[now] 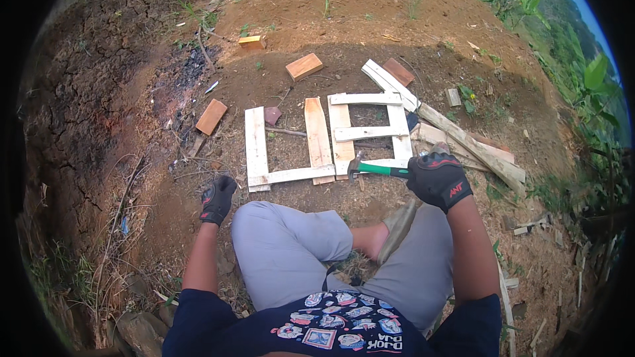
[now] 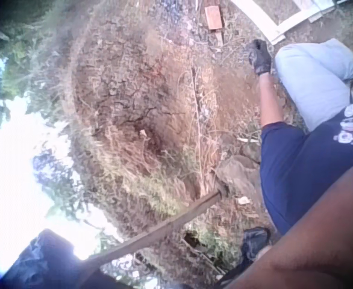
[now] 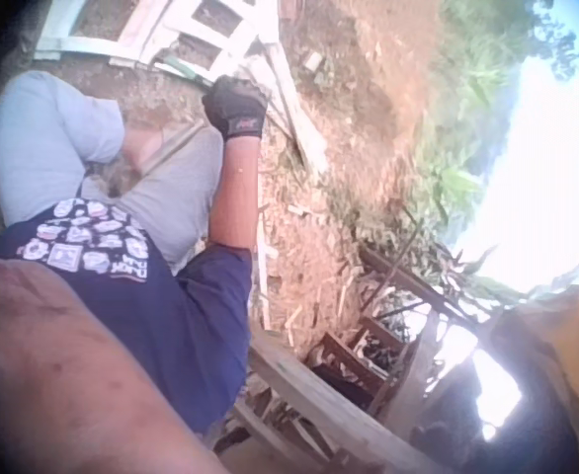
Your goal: The person assembles a wooden frame on the ground using a hammer and nails. They position wooden planks to form a rectangular structure and secure them by hammering nails into the joints.
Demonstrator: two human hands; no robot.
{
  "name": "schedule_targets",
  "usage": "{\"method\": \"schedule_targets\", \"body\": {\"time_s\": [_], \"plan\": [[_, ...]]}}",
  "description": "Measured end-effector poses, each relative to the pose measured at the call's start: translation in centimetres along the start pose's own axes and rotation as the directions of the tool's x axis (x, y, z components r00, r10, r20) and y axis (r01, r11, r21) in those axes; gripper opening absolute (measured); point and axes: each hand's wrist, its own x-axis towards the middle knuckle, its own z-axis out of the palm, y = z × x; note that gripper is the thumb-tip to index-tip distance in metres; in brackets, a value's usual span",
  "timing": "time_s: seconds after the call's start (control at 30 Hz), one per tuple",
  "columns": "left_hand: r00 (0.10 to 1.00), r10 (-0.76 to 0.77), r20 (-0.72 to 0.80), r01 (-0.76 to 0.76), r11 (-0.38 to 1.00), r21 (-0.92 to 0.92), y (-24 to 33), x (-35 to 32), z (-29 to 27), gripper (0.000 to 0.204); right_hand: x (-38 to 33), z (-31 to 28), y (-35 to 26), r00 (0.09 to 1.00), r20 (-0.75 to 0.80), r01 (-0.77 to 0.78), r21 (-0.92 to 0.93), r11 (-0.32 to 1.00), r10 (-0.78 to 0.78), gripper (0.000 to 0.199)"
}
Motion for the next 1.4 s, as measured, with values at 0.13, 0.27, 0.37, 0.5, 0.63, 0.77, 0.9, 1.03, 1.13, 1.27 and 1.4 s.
{"method": "schedule_targets", "body": {"time_s": [0.13, 0.27, 0.37, 0.5, 0.63, 0.77, 0.9, 1.03, 1.13, 1.27, 1.4], "plan": [[0.992, 0.100, 0.077, -0.097, 0.994, -0.044, 4.4, -2.1, 2.2, 0.027, -0.8, 3.8, 2.6, 0.929, -0.223, -0.286, 0.073, 0.956, 0.295, 0.028], [0.980, 0.178, 0.083, -0.190, 0.967, 0.168, 6.9, -2.0, 6.8, 0.029, -1.1, 7.6, 4.1, 0.862, -0.201, -0.440, 0.163, 0.883, 0.466, 0.034], [0.981, 0.180, -0.076, -0.164, 0.969, 0.185, 7.1, -2.2, 6.2, 0.029, -0.4, 7.6, 4.1, 0.896, -0.104, -0.414, 0.161, 0.896, 0.433, 0.039], [0.996, 0.073, -0.043, -0.080, 0.977, -0.198, 5.4, -1.5, 6.5, 0.025, -0.5, 8.4, 6.3, 0.922, -0.047, -0.381, 0.053, 0.923, 0.384, 0.040], [0.988, 0.063, -0.144, -0.116, 0.911, -0.396, 5.4, -2.8, 5.1, 0.023, -1.0, 7.3, 5.3, 0.909, 0.032, -0.413, -0.057, 0.909, 0.415, 0.045], [0.988, 0.070, -0.141, -0.112, 0.943, -0.314, 6.4, -3.0, 4.5, 0.025, -1.8, 5.4, 4.7, 0.876, 0.064, -0.480, -0.002, 0.877, 0.479, 0.048], [0.990, 0.081, -0.117, -0.108, 0.963, -0.248, 6.0, -2.7, 4.6, 0.024, -0.7, 6.5, 5.8, 0.881, 0.001, -0.473, 0.007, 0.881, 0.473, 0.043], [0.999, -0.005, -0.038, -0.005, 0.969, -0.246, 6.8, -2.9, 3.9, 0.029, 0.4, 6.7, 6.4, 0.875, 0.058, -0.477, -0.073, 0.876, 0.481, 0.047], [0.999, 0.013, -0.042, -0.023, 0.970, -0.244, 6.9, -2.6, 3.7, 0.030, 1.5, 6.6, 6.8, 0.890, 0.094, -0.439, -0.082, 0.895, 0.446, 0.048], [1.000, -0.010, 0.007, 0.011, 0.976, -0.217, 7.3, -2.3, 3.6, 0.029, 2.5, 6.1, 6.0, 0.892, 0.167, -0.408, -0.106, 0.907, 0.420, 0.054], [0.998, 0.028, 0.059, -0.016, 0.981, -0.192, 6.8, -2.1, 4.2, 0.031, 2.9, 5.7, 5.8, 0.898, 0.204, -0.380, -0.089, 0.921, 0.390, 0.056]]}}
